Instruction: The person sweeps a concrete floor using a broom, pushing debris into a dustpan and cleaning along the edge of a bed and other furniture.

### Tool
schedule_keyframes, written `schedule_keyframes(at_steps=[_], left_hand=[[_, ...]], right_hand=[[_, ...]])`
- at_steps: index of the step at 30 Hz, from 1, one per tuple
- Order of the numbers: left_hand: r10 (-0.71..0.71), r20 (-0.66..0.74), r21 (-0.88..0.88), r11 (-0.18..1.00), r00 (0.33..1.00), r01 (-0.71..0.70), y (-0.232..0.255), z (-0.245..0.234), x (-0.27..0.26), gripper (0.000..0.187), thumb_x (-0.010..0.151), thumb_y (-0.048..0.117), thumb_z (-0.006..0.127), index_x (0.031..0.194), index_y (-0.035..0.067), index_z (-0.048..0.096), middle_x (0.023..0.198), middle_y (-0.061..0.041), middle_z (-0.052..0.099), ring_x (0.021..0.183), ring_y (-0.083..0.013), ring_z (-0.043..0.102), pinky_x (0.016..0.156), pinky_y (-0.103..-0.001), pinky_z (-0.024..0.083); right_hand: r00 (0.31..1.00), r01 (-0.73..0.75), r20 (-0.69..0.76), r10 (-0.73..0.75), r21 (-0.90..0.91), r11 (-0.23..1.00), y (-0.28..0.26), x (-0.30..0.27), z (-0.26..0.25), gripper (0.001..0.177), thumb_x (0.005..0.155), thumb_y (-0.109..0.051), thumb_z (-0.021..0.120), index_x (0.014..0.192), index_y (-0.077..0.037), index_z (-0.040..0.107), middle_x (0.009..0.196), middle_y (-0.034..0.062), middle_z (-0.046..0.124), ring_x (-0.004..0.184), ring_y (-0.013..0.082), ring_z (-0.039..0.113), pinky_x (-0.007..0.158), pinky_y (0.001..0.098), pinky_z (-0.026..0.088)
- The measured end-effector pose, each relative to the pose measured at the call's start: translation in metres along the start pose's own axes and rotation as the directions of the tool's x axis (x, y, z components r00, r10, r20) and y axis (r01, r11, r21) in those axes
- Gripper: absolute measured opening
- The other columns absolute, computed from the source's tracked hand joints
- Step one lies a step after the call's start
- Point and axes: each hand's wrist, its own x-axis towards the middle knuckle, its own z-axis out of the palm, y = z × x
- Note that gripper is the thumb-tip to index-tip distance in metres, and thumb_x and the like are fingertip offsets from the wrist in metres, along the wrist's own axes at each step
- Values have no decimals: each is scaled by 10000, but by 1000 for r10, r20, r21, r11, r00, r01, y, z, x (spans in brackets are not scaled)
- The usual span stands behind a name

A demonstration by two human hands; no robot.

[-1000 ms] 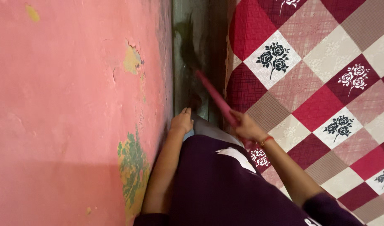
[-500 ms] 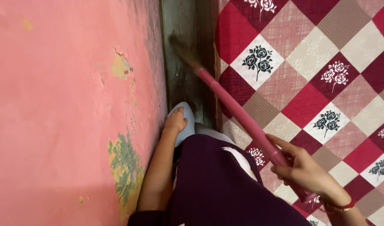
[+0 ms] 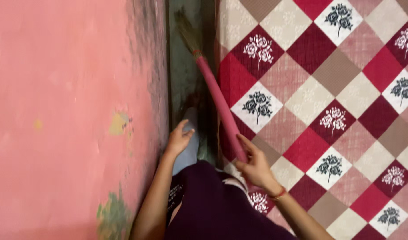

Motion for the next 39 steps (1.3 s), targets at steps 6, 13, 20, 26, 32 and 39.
schedule_keyframes(at_steps=[6,13,20,26,32,39], left_hand=[[-66,-88,52,996,994,70,22,17,69,540,928,273,684,1419,84,563,1221,-199,728,1045,-301,738,900,-413,579],[-65,-50,69,995,997,68,-21,21,90,536,902,254,690,1387,64,561,1281,-209,684,1078,-336,717,901,-440,563],[-120,-113,171,976,986,139,-71,16,108,521,893,250,699,1369,80,573,1274,-227,680,1095,-384,691,941,-462,546],[-223,-109,136,962,969,237,-23,0,149,533,907,273,678,1411,146,558,1124,-196,751,1053,-369,719,901,-470,567],[-139,-120,112,982,983,152,-14,-4,152,538,902,249,681,1406,132,534,1159,-218,714,1033,-369,727,865,-480,572],[-408,5,285,876,913,390,-12,-4,133,557,927,333,628,1458,205,518,1182,-182,727,1100,-376,684,954,-468,543]], right_hand=[[995,-1,-101,16,147,989,46,167,77,923,731,76,661,1580,-81,333,1024,128,714,588,156,642,494,307,533],[995,-97,-33,95,-83,992,84,347,107,946,697,11,718,1570,-41,359,1021,223,733,719,244,710,604,368,587],[1000,-1,-28,-9,-349,937,66,359,112,1004,690,-22,772,1602,-109,362,1094,289,723,982,377,724,832,425,566],[997,7,-79,-14,-86,996,57,352,100,968,675,62,717,1568,-47,358,965,150,742,648,236,658,579,365,565],[996,-80,-33,83,81,993,50,434,102,958,695,101,624,1592,-68,333,732,91,655,501,168,576,434,323,484],[971,209,81,-225,-745,634,-20,541,64,843,721,17,712,1516,-34,436,969,288,702,902,406,725,771,476,602]])
